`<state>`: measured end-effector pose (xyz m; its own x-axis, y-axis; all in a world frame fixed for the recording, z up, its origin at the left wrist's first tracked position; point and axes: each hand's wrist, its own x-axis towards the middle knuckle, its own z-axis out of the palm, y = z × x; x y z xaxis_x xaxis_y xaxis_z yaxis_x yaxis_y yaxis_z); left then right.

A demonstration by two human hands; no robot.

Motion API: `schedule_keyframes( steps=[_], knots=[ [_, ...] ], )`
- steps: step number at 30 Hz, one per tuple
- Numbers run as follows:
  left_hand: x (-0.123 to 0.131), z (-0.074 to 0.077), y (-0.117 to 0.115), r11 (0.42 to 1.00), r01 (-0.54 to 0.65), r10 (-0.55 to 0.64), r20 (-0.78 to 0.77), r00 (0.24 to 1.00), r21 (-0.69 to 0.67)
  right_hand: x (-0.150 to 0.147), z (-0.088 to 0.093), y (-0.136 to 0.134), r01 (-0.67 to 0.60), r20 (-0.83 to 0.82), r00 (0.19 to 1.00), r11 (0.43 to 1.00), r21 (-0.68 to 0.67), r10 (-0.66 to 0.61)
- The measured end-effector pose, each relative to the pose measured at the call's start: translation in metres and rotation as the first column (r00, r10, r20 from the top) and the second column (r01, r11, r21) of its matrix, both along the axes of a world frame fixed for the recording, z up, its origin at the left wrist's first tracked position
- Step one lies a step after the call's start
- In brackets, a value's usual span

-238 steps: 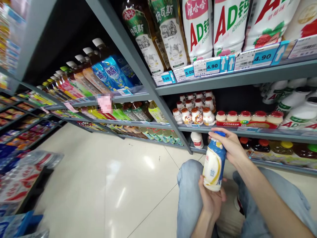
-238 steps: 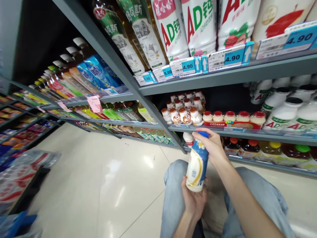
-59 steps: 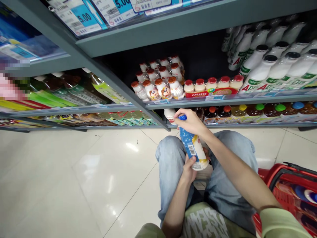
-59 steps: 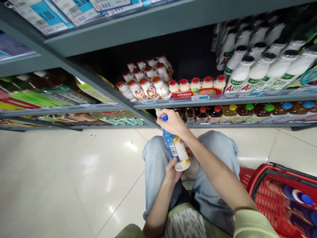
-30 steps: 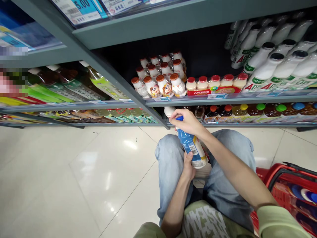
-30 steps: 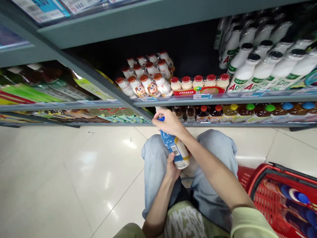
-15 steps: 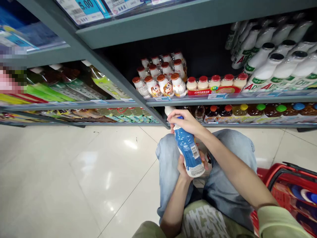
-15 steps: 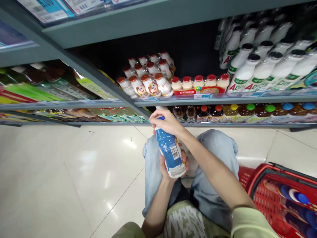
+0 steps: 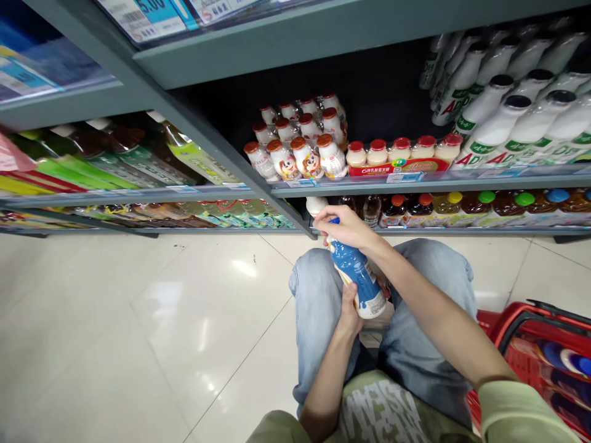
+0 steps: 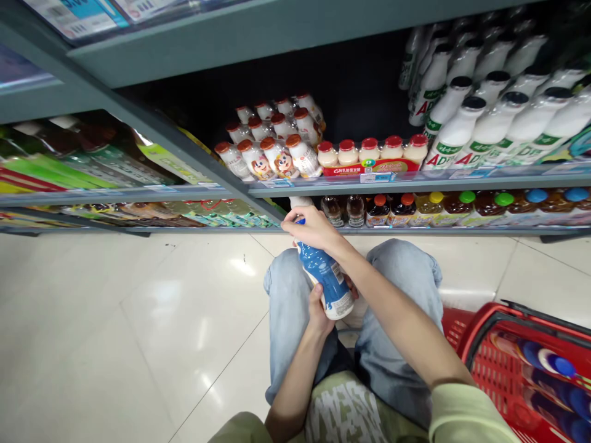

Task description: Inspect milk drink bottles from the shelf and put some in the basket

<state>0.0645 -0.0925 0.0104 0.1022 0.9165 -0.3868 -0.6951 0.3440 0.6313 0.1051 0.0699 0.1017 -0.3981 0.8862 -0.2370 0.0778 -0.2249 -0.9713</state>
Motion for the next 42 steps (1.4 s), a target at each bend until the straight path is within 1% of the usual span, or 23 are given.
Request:
schedule_keyframes(
  steps=[4, 7, 9, 12, 14, 15, 17, 19, 21, 23, 25, 28, 32, 36, 39, 42],
  knots=[
    [-0.001, 0.010, 0.003, 0.993, 0.036, -0.051, 0.130, 0.990, 0.115, 0.003, 0.002, 0.000, -0.004, 0.015, 1.000, 1.000, -0.004, 0.004],
    [-0.005, 0.017, 0.003, 0.980, 0.058, -0.108, 0.259, 0.960, 0.191, 0.006, 0.008, 0.000, -0.059, 0.036, 0.998, 0.998, 0.035, 0.057],
    [-0.009, 0.019, 0.002, 0.978, 0.074, -0.137, 0.331, 0.934, 0.195, 0.008, 0.011, -0.001, -0.105, 0.085, 0.992, 0.989, 0.107, 0.096],
    [-0.012, 0.020, 0.000, 0.984, 0.081, -0.137, 0.376, 0.916, 0.160, 0.009, 0.012, -0.002, -0.162, 0.256, 0.962, 0.950, 0.266, 0.092],
    [-0.011, 0.019, 0.001, 0.986, 0.072, -0.120, 0.347, 0.930, 0.150, 0.008, 0.012, -0.003, -0.194, 0.382, 0.923, 0.919, 0.344, 0.052],
    [-0.010, 0.018, 0.002, 0.987, 0.066, -0.110, 0.311, 0.944, 0.148, 0.008, 0.012, -0.004, -0.211, 0.432, 0.901, 0.908, 0.361, 0.038],
    [-0.007, 0.017, 0.004, 0.992, 0.050, -0.077, 0.235, 0.969, 0.119, 0.008, 0.014, -0.005, -0.242, 0.511, 0.860, 0.897, 0.371, 0.021],
    [-0.005, 0.016, 0.006, 0.999, 0.015, -0.022, 0.192, 0.981, 0.038, 0.011, 0.018, -0.005, -0.257, 0.588, 0.809, 0.892, 0.373, -0.013],
    [-0.003, 0.015, 0.007, 0.997, -0.044, 0.053, 0.174, 0.983, -0.057, 0.016, 0.022, -0.005, -0.261, 0.683, 0.728, 0.897, 0.358, -0.060],
    [-0.001, 0.014, 0.006, 0.988, -0.092, 0.108, 0.133, 0.985, -0.121, 0.020, 0.024, -0.004, -0.269, 0.769, 0.634, 0.908, 0.320, -0.084],
    [0.001, 0.013, 0.005, 0.984, -0.098, 0.111, 0.081, 0.991, -0.152, 0.023, 0.025, -0.004, -0.279, 0.823, 0.561, 0.917, 0.285, -0.085],
    [0.001, 0.011, 0.004, 0.984, -0.066, 0.075, 0.044, 0.996, -0.166, 0.023, 0.023, -0.004, -0.288, 0.851, 0.517, 0.918, 0.273, -0.091],
    [0.001, 0.012, 0.005, 0.991, -0.029, 0.037, 0.060, 0.998, -0.133, 0.022, 0.021, -0.004, -0.290, 0.846, 0.523, 0.912, 0.289, -0.102],
    [-0.003, 0.017, 0.004, 0.999, 0.021, -0.014, 0.163, 0.987, -0.042, 0.024, 0.026, -0.003, -0.285, 0.834, 0.542, 0.912, 0.295, -0.100],
    [-0.008, 0.020, 0.002, 0.998, 0.056, -0.059, 0.205, 0.977, 0.021, 0.028, 0.031, -0.001, -0.283, 0.796, 0.598, 0.906, 0.315, -0.090],
    [-0.014, 0.020, 0.000, 0.993, 0.107, -0.114, 0.169, 0.979, 0.048, 0.032, 0.034, 0.001, -0.267, 0.739, 0.669, 0.901, 0.341, -0.081]
  ],
)
